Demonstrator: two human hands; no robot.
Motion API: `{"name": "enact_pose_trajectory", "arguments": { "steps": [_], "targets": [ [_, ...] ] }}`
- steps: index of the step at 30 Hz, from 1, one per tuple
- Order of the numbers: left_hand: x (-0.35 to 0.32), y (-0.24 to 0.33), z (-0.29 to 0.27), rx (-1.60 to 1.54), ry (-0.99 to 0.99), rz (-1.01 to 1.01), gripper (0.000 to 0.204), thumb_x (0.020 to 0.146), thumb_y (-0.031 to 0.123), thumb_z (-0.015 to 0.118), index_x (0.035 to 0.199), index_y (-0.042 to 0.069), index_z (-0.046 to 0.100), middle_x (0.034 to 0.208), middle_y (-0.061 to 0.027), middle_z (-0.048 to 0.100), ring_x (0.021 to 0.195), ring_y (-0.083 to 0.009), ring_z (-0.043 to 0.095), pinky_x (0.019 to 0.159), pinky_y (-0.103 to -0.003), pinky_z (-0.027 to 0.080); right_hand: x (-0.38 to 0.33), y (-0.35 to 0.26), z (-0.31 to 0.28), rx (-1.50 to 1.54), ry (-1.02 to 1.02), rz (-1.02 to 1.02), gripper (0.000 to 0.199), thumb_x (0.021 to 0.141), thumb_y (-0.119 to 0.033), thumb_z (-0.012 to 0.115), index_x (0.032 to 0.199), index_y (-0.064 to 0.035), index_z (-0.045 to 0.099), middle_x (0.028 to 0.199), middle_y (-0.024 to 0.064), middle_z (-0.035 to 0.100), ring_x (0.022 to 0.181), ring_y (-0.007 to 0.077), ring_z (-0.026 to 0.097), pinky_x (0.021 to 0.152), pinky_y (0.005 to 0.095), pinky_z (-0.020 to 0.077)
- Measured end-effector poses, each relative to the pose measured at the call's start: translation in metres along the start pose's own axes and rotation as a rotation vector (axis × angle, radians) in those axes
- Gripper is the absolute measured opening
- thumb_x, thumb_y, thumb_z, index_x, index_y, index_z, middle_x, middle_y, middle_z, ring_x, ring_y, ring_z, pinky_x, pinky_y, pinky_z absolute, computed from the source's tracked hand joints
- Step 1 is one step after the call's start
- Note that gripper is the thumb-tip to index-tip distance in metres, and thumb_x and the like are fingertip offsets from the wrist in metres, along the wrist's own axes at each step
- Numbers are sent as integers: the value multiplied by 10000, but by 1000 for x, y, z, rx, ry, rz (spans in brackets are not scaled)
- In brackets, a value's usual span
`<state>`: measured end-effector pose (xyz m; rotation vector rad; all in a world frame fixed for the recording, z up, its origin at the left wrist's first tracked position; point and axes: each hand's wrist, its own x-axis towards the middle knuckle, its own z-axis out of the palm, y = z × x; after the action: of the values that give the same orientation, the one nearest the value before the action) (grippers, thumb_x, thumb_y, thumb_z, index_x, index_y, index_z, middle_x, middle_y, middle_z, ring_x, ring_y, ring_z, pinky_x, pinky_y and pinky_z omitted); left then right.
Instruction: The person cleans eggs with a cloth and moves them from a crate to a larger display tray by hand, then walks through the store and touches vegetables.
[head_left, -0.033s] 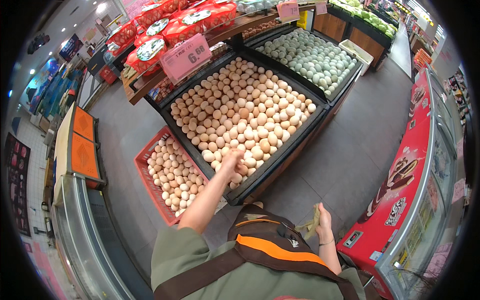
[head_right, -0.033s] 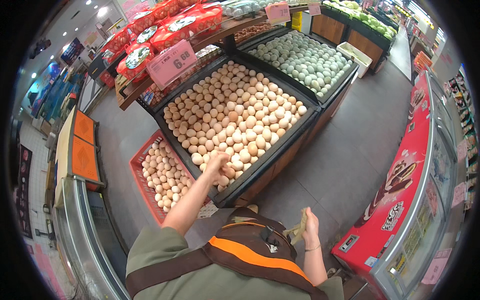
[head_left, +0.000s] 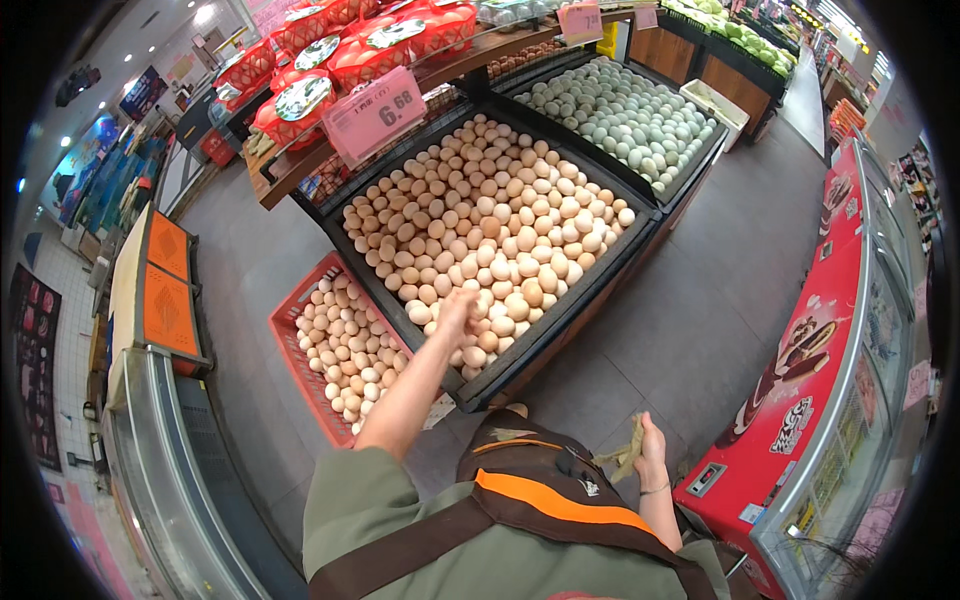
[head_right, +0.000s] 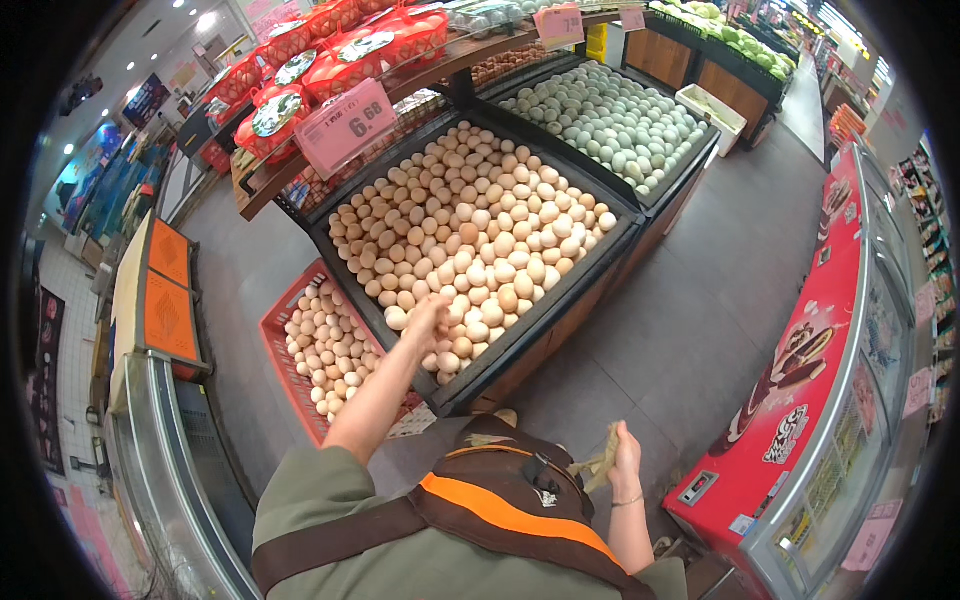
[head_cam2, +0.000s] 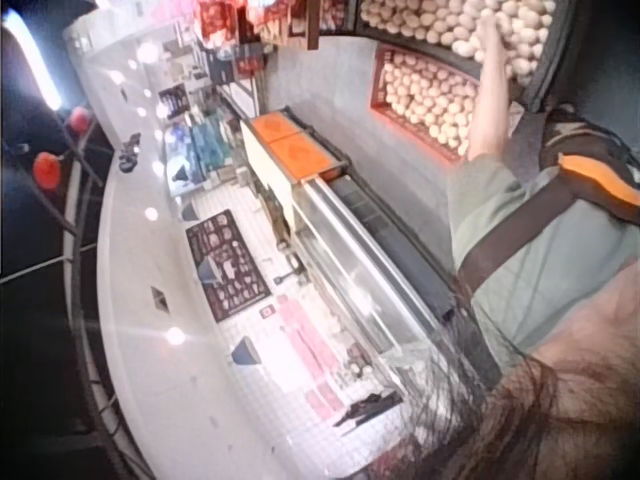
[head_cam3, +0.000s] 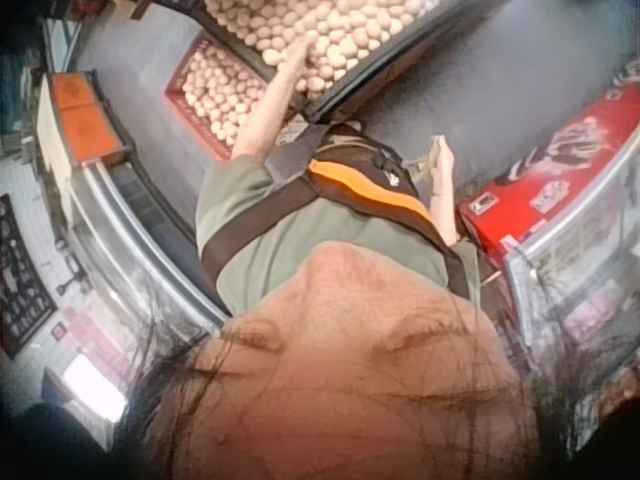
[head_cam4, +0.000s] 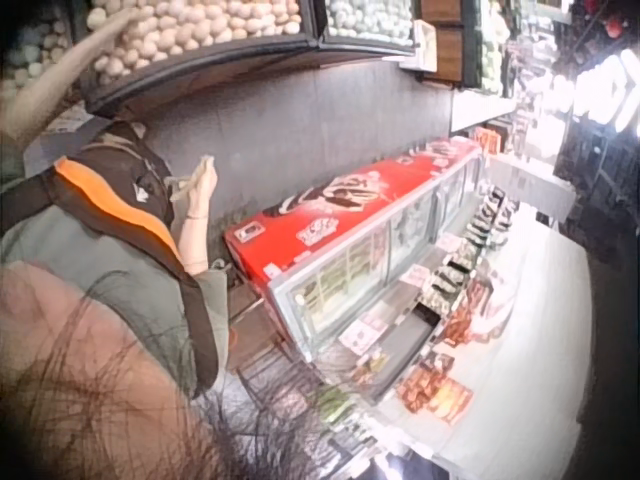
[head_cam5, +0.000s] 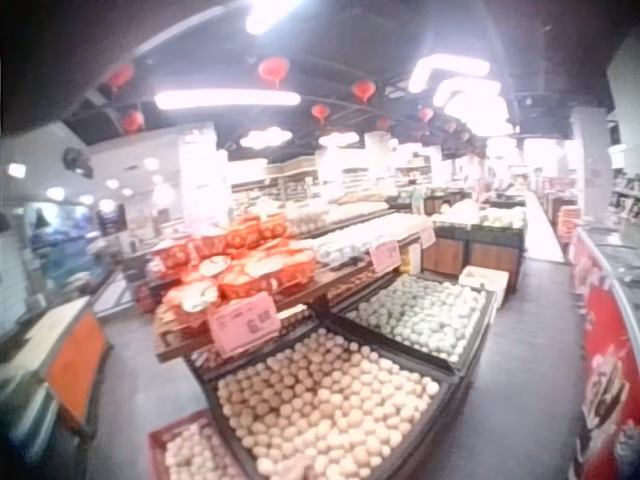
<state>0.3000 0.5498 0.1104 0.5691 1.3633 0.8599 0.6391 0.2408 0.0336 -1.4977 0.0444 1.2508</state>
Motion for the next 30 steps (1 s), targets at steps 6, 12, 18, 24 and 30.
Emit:
{"name": "enact_pose_trajectory", "arguments": {
  "steps": [6,12,18,24,30],
  "targets": [
    [139,60,-31,-69,37,90,213,901,325,540,954,119,518,668,-24,489,481,-134,455,410,-268,381,2,22,-35,110,121,20,359,951,-372,598,1057,-31,634,1032,50,618,951,180,555,853,368,456],
    [234,103,-5,528,156,615,258,877,218,517,1084,71,561,945,-140,623,839,-290,608,737,-386,502,-13,28,-34,142,194,-9,374,954,-375,592,1072,-21,620,1051,53,604,985,195,552,871,390,460],
    [251,142,53,1074,97,815,338,896,155,524,1226,82,541,1156,-192,621,1079,-381,572,901,-463,465,-33,47,-37,237,327,-97,291,964,-313,579,970,-26,629,943,45,617,870,184,575,803,358,477],
    [276,151,38,1502,-16,696,291,922,85,505,1212,95,522,1065,-158,628,993,-352,584,841,-472,477,-38,54,-24,233,412,-54,242,971,-271,564,889,-49,619,844,27,598,753,165,561,713,338,472],
    [264,150,33,1567,-9,772,235,907,80,544,1141,97,567,1073,-121,626,1080,-310,542,863,-458,470,-42,39,0,171,425,-60,252,972,-279,562,864,-56,606,827,12,586,742,150,536,678,337,451]
  ]
}}
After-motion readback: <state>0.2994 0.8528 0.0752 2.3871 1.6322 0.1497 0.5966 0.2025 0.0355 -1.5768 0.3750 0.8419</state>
